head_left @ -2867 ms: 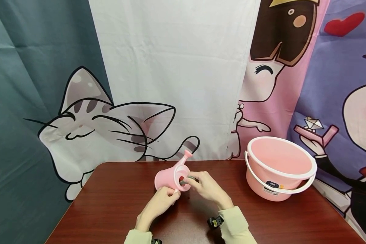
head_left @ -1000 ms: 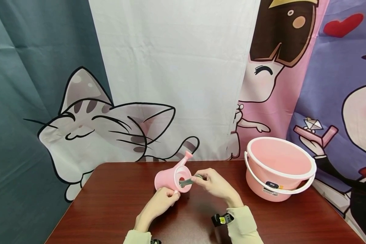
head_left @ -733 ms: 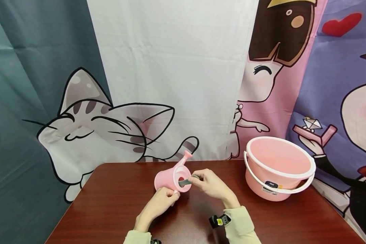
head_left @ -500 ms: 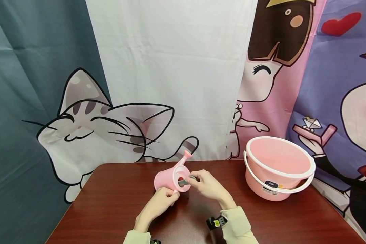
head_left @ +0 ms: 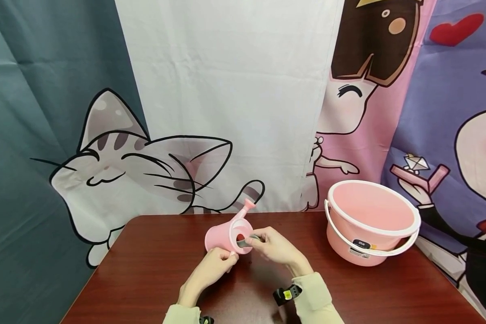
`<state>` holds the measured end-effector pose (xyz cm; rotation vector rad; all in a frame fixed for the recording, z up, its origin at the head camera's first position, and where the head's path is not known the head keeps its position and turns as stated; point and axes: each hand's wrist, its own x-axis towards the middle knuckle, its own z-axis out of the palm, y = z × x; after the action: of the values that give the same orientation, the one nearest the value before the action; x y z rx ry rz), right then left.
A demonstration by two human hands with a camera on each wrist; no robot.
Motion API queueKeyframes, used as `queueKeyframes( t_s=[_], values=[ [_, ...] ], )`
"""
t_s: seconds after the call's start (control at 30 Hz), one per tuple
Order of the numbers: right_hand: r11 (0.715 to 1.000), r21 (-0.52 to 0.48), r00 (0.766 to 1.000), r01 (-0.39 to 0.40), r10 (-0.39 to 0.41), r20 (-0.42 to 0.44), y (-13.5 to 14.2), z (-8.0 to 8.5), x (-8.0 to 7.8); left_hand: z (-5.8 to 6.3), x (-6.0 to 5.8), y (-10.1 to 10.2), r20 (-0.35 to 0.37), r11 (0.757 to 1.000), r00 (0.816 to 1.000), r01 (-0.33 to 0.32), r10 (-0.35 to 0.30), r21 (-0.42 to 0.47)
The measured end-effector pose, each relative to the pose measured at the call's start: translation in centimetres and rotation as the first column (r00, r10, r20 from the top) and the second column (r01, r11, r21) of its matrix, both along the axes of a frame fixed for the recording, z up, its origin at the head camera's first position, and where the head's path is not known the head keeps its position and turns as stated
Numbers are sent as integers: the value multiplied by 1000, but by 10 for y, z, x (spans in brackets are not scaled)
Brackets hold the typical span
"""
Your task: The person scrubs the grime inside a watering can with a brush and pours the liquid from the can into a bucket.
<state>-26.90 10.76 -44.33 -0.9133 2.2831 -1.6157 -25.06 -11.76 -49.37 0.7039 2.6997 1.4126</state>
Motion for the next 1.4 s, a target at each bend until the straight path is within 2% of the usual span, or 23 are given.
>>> queueKeyframes(
  t_s=[0.1,0.37,0.6,0.87,1.03,1.4],
  values=[
    [998,-45,999,-32,34,35,11,2,-3,0,-1,0,6,1000,1000,1,-1,1],
    [998,-50,999,-33,35,23,30,9,-4,1,1,1,17,1000,1000,12,-12,7],
    [998,-46,999,-35,36,23,22,9,-3,1,2,1,-1,1000,1000,3,-3,16],
    [998,-61,999,-11,13,34,6,-4,-6,1,0,2,0,1000,1000,4,-4,27],
    [998,-56,999,-34,35,18,-4,-10,-4,1,1,3,7,1000,1000,2,-2,31],
    [996,-70,998,-51,54,37,5,-7,-6,2,1,2,31,999,1000,-5,3,43]
  ],
)
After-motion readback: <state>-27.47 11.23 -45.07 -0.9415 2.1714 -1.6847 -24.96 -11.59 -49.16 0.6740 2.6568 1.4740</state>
